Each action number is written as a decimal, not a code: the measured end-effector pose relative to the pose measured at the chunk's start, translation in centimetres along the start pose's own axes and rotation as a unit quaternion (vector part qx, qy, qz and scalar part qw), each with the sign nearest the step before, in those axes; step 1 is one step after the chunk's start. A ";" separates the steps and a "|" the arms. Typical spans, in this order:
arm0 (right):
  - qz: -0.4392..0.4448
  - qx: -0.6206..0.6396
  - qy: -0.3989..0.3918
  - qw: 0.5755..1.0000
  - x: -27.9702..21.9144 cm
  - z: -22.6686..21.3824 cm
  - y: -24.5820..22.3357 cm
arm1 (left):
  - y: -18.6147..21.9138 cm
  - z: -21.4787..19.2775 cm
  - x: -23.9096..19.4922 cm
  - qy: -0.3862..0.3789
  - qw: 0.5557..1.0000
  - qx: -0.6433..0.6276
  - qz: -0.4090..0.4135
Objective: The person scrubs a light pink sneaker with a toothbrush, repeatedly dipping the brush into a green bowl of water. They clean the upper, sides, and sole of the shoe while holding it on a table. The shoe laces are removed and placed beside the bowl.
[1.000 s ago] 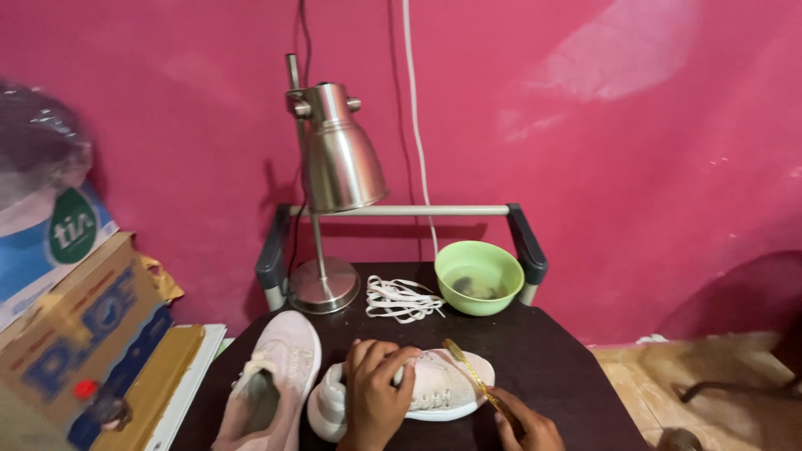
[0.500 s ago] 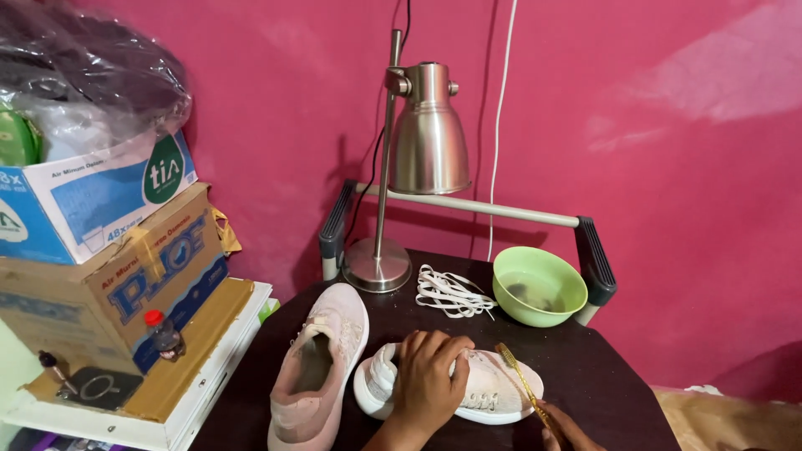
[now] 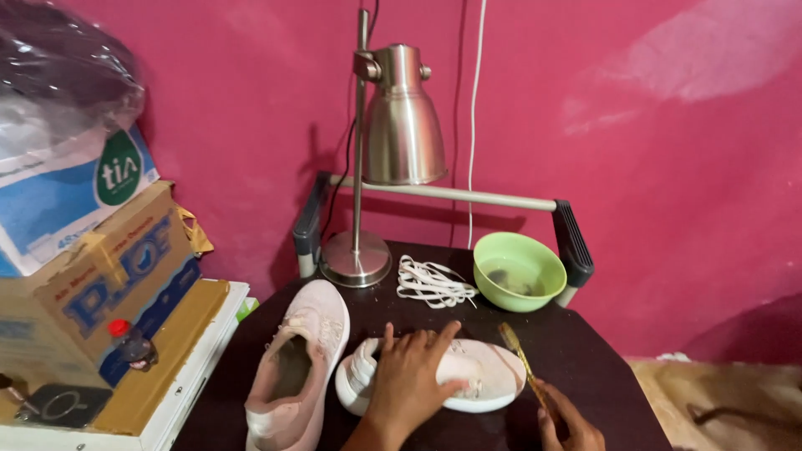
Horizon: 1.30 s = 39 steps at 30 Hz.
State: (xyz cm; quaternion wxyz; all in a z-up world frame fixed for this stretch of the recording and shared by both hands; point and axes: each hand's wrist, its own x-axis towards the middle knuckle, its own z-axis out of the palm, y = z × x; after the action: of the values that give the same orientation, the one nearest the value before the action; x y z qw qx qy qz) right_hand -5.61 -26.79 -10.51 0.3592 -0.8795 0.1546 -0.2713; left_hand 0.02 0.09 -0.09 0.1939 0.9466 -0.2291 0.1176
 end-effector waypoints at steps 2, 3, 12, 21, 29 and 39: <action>0.008 0.010 -0.030 0.999 0.2 -1.0 -0.9 | -0.5 -0.9 0.9 -0.021 1.000 0.001 -0.023; 0.009 0.023 -0.060 0.998 0.4 -1.5 -1.3 | -0.8 -1.2 1.4 -0.035 0.998 0.004 -0.048; -0.109 0.120 -0.127 0.979 0.5 -2.0 -0.8 | -3.1 -0.4 3.9 0.033 0.998 -0.033 -0.039; -0.117 0.132 -0.187 0.966 0.3 -2.9 -1.8 | -2.6 -0.9 4.2 0.009 0.996 -0.037 -0.085; -0.108 0.106 -0.126 0.980 0.4 -2.6 -0.2 | -2.8 -0.6 4.3 0.015 0.996 -0.017 -0.092; -0.102 0.129 -0.070 0.984 0.6 -2.8 -0.4 | -3.6 -0.3 4.4 0.052 0.990 -0.024 -0.125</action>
State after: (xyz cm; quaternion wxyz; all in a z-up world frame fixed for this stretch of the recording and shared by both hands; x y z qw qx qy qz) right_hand -6.77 -28.32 -8.35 0.4500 -0.8537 0.0023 -0.2621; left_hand 5.51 1.49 0.44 0.2417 0.9554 -0.1012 0.1362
